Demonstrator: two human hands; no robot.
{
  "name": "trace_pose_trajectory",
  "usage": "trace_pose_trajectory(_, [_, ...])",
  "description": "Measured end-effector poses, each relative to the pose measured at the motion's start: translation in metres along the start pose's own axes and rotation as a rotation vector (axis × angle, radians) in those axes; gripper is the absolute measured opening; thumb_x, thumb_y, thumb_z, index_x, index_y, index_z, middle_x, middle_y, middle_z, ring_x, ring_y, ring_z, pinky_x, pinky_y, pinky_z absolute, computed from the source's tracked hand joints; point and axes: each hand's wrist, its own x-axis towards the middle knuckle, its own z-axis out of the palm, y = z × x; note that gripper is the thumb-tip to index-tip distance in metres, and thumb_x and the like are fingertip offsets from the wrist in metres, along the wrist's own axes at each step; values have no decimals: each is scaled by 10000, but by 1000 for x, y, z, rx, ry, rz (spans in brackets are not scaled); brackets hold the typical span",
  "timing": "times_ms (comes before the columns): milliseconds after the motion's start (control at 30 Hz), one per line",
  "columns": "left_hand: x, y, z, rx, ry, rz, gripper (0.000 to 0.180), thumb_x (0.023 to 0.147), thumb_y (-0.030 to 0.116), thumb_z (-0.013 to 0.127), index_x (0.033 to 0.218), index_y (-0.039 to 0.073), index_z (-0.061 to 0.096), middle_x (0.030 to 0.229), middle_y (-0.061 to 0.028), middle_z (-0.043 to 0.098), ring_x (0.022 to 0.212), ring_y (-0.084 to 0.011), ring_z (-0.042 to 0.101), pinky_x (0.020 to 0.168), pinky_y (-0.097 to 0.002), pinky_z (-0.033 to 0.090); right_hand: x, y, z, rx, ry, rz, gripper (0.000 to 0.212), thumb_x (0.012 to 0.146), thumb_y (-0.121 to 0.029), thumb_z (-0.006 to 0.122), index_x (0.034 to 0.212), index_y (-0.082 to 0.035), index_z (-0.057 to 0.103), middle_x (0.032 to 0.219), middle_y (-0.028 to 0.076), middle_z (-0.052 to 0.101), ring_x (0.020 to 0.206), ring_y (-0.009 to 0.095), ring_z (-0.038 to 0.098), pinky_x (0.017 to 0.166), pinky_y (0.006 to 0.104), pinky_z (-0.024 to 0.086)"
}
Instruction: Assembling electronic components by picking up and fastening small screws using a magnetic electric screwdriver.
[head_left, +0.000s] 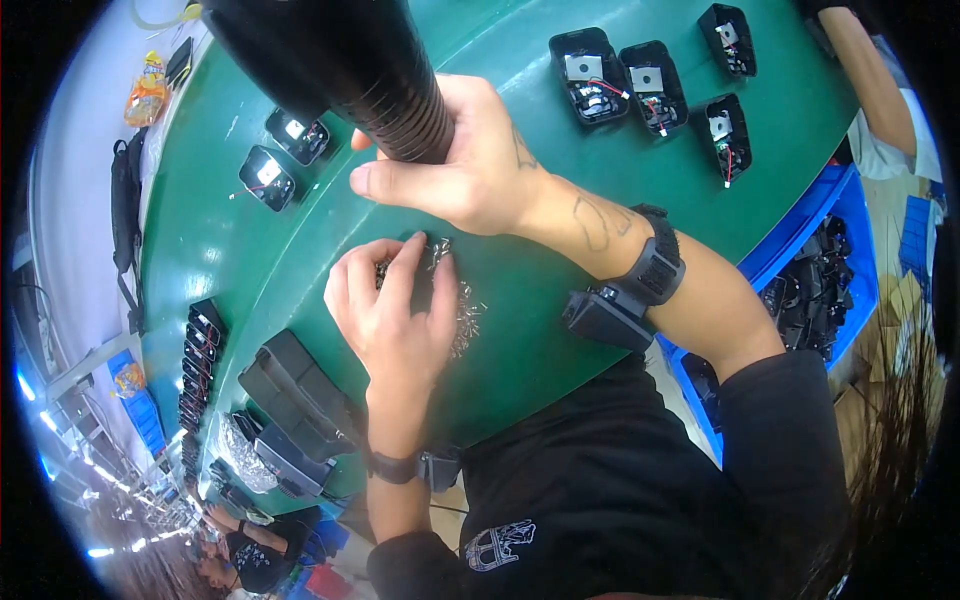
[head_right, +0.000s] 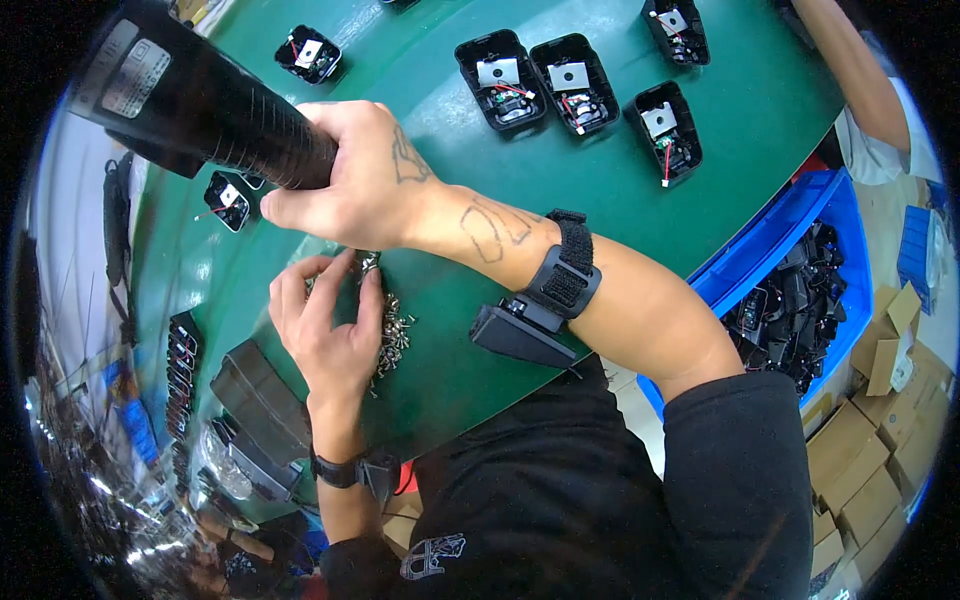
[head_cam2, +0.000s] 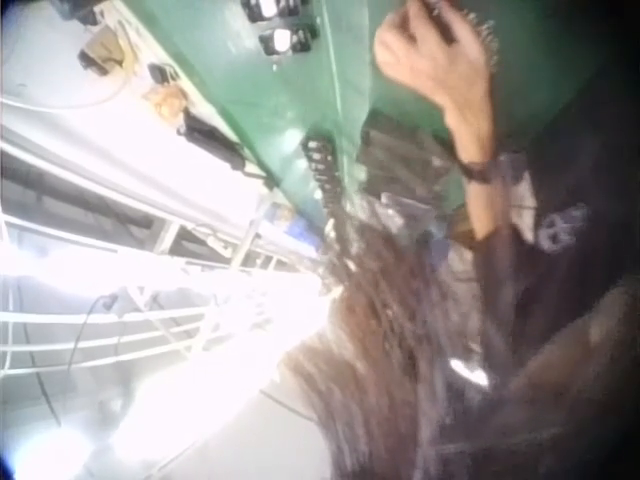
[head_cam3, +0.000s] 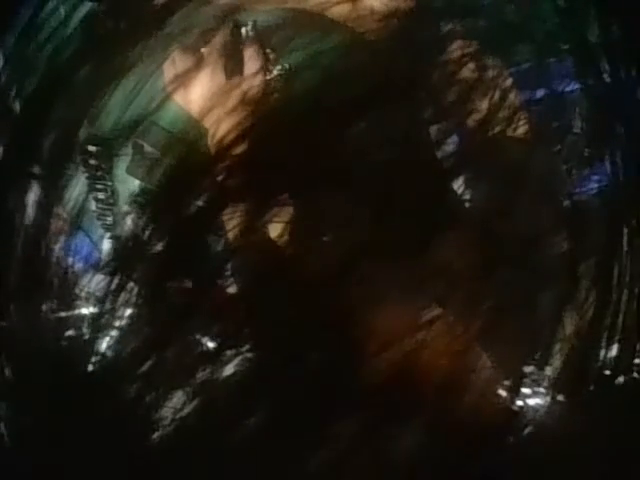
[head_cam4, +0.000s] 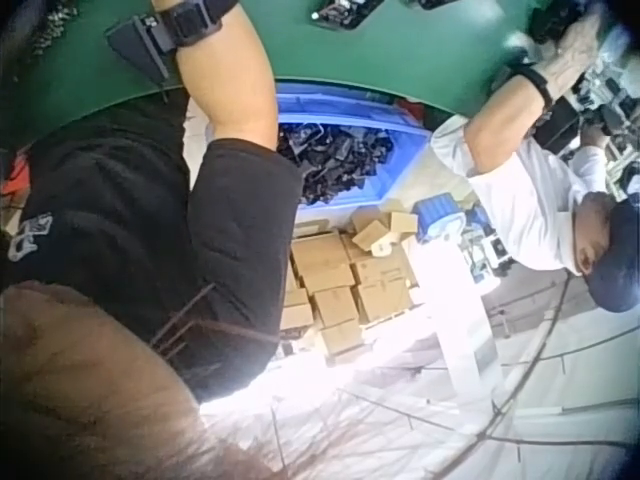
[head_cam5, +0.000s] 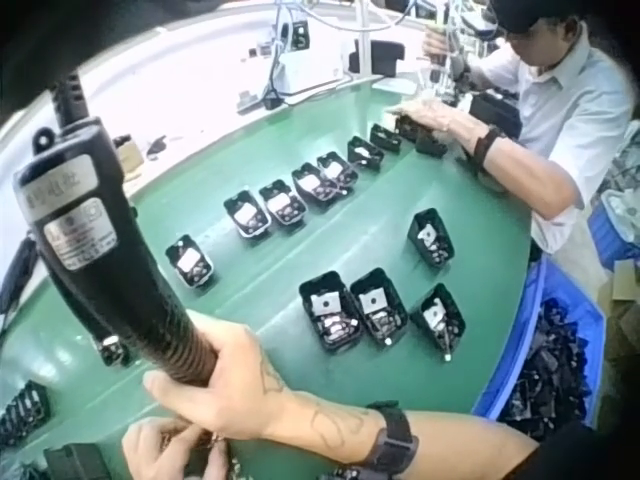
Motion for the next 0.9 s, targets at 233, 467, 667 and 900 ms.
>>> trace_pose_trajectory(233, [6,1,8,-19,9,30,202,737,126,763,923,77,699,887,-40,600,850,-231,555,771,-377,403,-2,1,1,3,18,-24,296,745,-109,795,950,19,625,721,19,625,683,77,586,643,252,475])
trace_pose_trajectory(467, [10,6,10,-21,19,2,259,740,183,775,967,86,696,890,-28,601,851,-227,551,757,-365,390,-2,2,-1,-11,21,23,294,746,-114,796,950,16,629,742,22,628,689,81,590,652,255,480])
trace_pose_trajectory(667, [17,11,17,-1,22,26,255,728,209,789,945,104,707,867,-22,589,827,-217,546,745,-359,381,2,1,-6,3,53,-15,290,734,-119,795,935,14,635,742,16,615,677,79,576,628,254,463])
trace_pose_trajectory(900, [20,12,19,76,35,43,227,753,215,759,930,96,678,879,-34,592,844,-224,560,754,-378,389,1,4,-4,52,43,-1,237,756,-83,764,926,17,633,694,17,613,626,78,568,590,241,448])
